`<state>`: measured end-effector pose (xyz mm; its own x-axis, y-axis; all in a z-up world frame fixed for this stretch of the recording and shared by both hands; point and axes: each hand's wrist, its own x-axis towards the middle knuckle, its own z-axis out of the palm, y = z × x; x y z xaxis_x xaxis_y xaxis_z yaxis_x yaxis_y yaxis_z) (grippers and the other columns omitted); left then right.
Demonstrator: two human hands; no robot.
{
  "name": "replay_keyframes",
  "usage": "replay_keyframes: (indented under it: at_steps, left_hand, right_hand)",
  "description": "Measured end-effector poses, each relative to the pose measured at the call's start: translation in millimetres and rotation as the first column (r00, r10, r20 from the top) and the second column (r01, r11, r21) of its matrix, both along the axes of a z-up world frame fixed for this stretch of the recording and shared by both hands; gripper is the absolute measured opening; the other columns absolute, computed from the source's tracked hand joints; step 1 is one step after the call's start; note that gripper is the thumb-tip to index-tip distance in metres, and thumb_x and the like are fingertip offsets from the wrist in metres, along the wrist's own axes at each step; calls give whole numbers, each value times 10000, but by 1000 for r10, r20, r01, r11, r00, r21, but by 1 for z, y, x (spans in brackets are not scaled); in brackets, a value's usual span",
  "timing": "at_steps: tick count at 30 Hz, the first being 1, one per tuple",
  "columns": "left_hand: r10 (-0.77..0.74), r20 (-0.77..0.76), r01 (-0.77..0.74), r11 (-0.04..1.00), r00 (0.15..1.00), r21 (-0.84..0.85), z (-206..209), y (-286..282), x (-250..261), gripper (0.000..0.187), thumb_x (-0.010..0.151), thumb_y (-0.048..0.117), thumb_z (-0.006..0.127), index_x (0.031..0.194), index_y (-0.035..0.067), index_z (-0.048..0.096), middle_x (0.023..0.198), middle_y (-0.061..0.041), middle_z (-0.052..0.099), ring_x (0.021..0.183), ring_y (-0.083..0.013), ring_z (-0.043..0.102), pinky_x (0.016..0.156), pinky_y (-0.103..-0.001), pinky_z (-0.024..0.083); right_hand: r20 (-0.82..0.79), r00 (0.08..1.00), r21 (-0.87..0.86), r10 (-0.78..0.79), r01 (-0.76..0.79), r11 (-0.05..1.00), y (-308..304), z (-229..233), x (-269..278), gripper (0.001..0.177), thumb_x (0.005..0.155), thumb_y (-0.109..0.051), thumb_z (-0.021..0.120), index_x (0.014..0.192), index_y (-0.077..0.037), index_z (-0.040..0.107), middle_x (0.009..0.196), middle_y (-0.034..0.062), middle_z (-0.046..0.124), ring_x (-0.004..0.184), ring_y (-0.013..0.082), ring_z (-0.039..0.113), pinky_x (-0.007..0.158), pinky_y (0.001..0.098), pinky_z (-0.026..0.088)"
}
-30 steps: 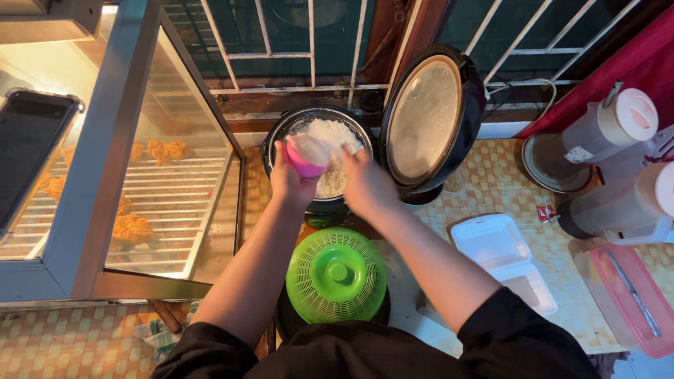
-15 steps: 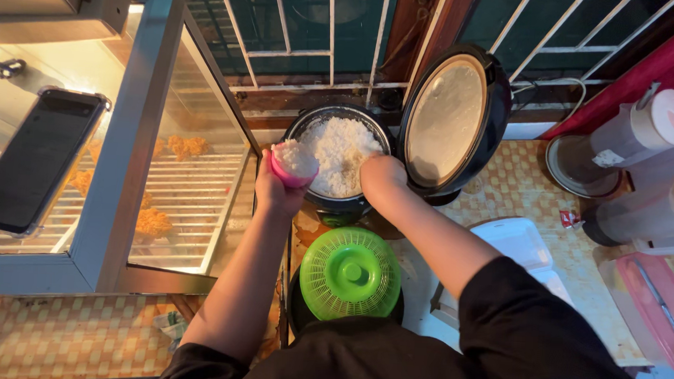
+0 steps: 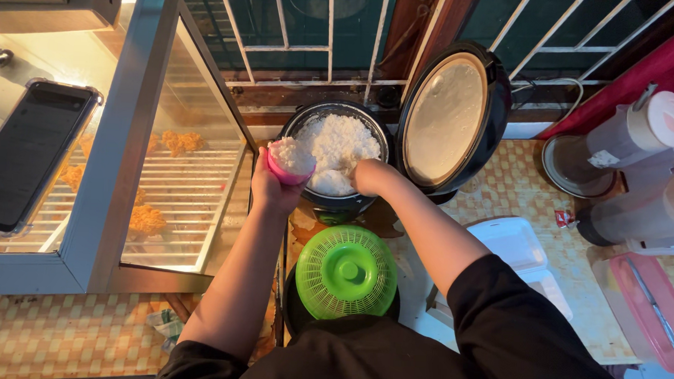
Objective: The person scoops cooked rice from a rice cooker into a small pink container, then places it into a white styrofoam box. They use tongs to transfer fried food from a strainer into a paper bag, which is then placed into the same styrofoam box. The person closes the box and wraps it in brown paper.
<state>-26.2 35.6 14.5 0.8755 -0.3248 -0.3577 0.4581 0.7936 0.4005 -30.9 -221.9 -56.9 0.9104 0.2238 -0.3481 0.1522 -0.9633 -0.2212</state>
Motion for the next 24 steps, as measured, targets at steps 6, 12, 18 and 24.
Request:
replay_keyframes:
  at_steps: [6,12,18,24]
  left_hand:
    - [39,25,-40,999,999,25,2,6,2,548,1031,545,386,1367,142,545,1393,-125,595,1290,-375,575,1025,-628,503]
    - [94,22,-96,984,995,153,-11,-3,6,541,1021,502,464,1381,108,551,1362,-119,617,1247,-354,616,995,-635,527]
    - [24,79,-34,991,997,126,-30,-47,6,564,1009,507,513,1377,81,550,1332,-139,619,1228,-346,619,991,-608,537]
    - [-26,-56,30,997,998,74,-28,-79,13,672,1009,625,398,1390,90,541,1372,-141,591,1267,-366,565,1051,-589,465]
  right_hand:
    - [136,963,-84,233,-224,971,6,-27,24,259,971,-266,599,1039,-149,821,961,97,768,820,313,692,768,437,551]
    - [-376,766,550,-521,637,540,-8,48,-18,344,977,-199,609,1310,-175,693,778,28,729,475,141,499,436,330,389]
    - [513,726,510,-458,171,843,27,105,-75,429,950,-130,631,1377,-140,677,1083,199,707,853,342,702,737,430,570]
    - [413,849,195,-329,270,943,83,121,-123,709,905,-67,507,1593,-72,333,1191,208,587,1013,385,664,823,489,566]
